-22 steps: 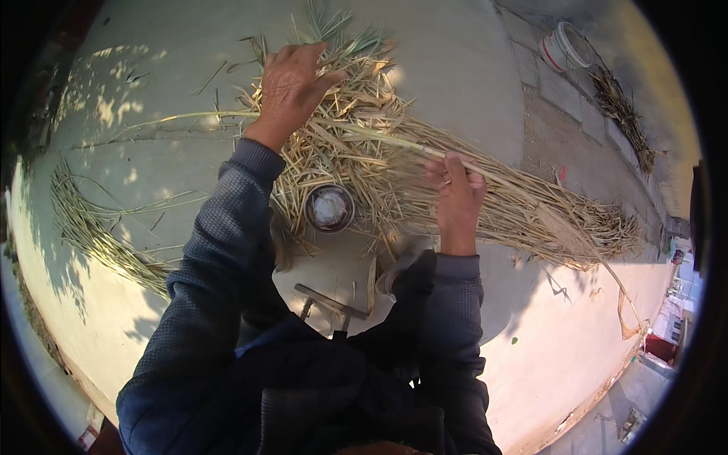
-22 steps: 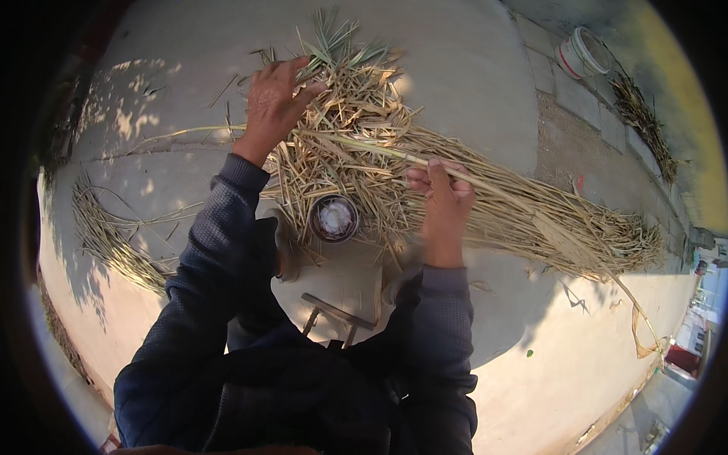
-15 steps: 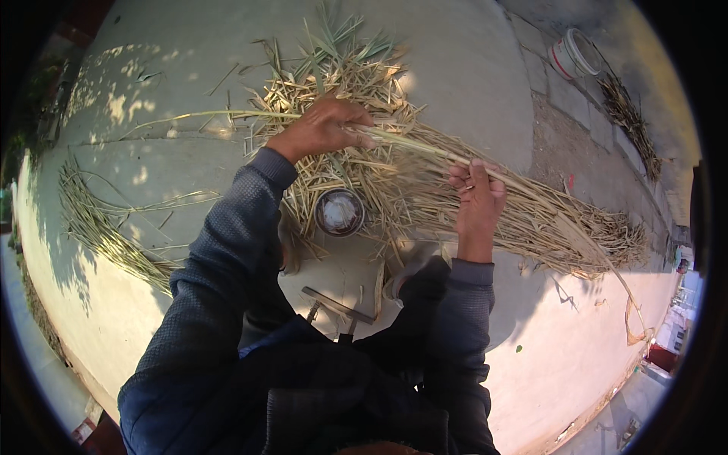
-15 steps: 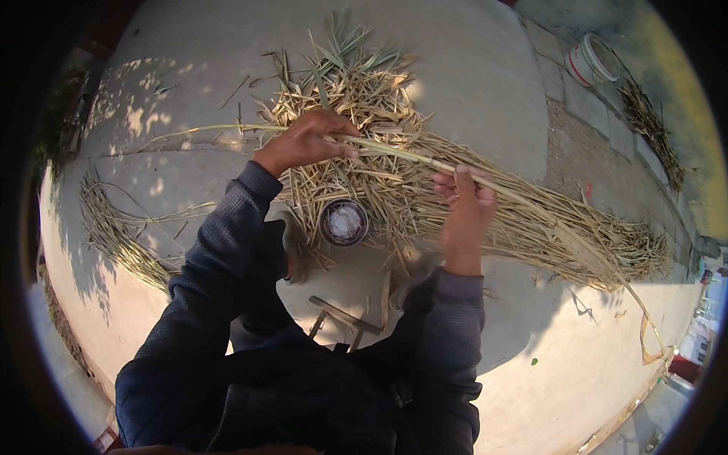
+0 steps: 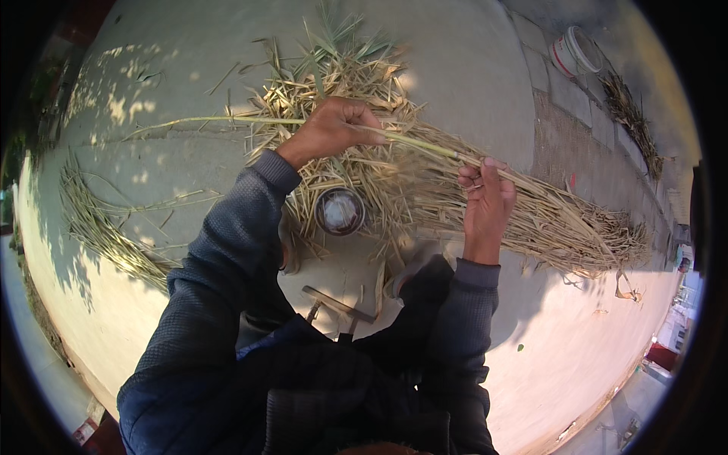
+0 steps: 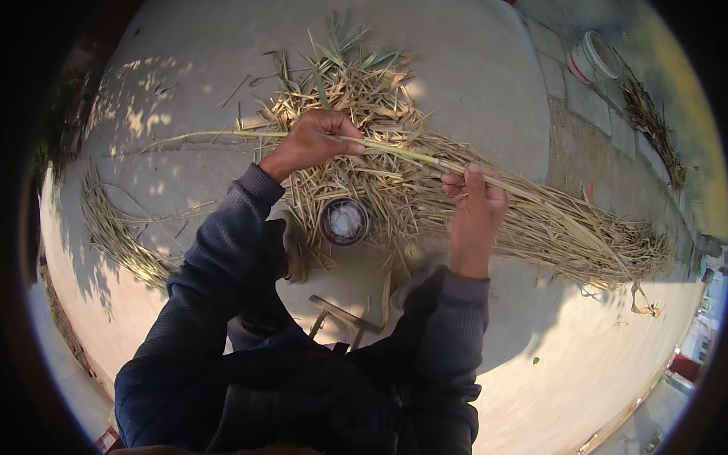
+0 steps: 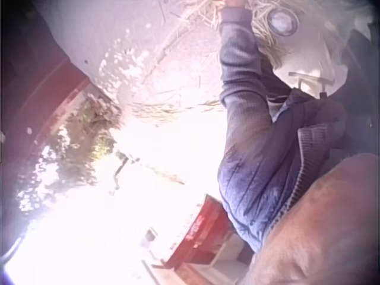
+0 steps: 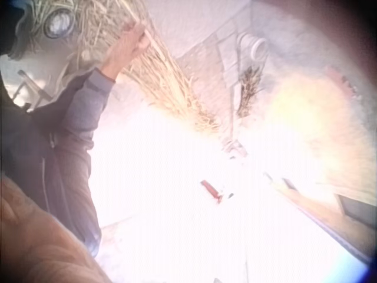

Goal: The person sits on the ground and repeatedly strips leaves from long plant stalks by hand. The stripped leaves are placed in a pile, and the cleaned stalks are set aside in a separate pile.

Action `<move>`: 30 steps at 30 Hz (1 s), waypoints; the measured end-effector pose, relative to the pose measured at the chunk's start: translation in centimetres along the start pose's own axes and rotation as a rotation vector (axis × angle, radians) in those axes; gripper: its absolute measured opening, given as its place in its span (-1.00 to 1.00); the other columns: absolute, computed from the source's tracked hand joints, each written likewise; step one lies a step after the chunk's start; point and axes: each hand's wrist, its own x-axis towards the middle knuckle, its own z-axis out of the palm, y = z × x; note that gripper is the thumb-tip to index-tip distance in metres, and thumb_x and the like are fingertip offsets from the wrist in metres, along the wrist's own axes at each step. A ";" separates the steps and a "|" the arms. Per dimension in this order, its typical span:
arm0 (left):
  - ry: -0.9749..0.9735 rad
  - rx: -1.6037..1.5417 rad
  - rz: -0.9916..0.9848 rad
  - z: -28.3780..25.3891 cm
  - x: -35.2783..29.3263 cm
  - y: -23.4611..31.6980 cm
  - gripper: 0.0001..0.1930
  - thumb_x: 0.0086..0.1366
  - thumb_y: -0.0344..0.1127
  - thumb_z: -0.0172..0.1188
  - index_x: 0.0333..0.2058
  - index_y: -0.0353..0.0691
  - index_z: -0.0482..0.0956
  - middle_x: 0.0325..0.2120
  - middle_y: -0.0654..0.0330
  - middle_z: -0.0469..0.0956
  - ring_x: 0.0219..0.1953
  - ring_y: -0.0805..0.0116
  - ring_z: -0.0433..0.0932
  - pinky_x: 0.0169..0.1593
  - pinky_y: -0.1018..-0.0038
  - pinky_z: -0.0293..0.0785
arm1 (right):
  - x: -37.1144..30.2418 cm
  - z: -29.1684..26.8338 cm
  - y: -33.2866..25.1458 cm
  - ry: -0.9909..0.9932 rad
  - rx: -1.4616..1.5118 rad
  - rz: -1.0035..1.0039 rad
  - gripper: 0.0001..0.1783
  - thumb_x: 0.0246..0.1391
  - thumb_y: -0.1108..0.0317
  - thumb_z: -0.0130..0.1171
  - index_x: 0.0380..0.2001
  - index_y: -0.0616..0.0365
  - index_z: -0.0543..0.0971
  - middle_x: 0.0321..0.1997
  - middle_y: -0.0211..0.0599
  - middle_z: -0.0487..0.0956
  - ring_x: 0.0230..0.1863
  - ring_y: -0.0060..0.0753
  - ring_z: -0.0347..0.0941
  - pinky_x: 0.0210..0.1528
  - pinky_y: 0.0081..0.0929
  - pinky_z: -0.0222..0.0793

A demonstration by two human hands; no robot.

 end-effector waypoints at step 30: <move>0.414 0.483 0.083 -4.8 -1.5 -2.4 -0.70 0.37 -0.15 0.33 -0.45 -0.21 0.56 -0.59 0.15 0.61 -0.55 0.28 0.60 -0.37 0.31 0.52 | 1.5 -2.6 -0.6 -0.098 -0.077 0.054 -0.75 0.33 0.41 0.21 0.01 0.23 0.51 -0.09 -0.12 0.67 -0.21 -0.42 0.58 -0.04 -0.42 0.52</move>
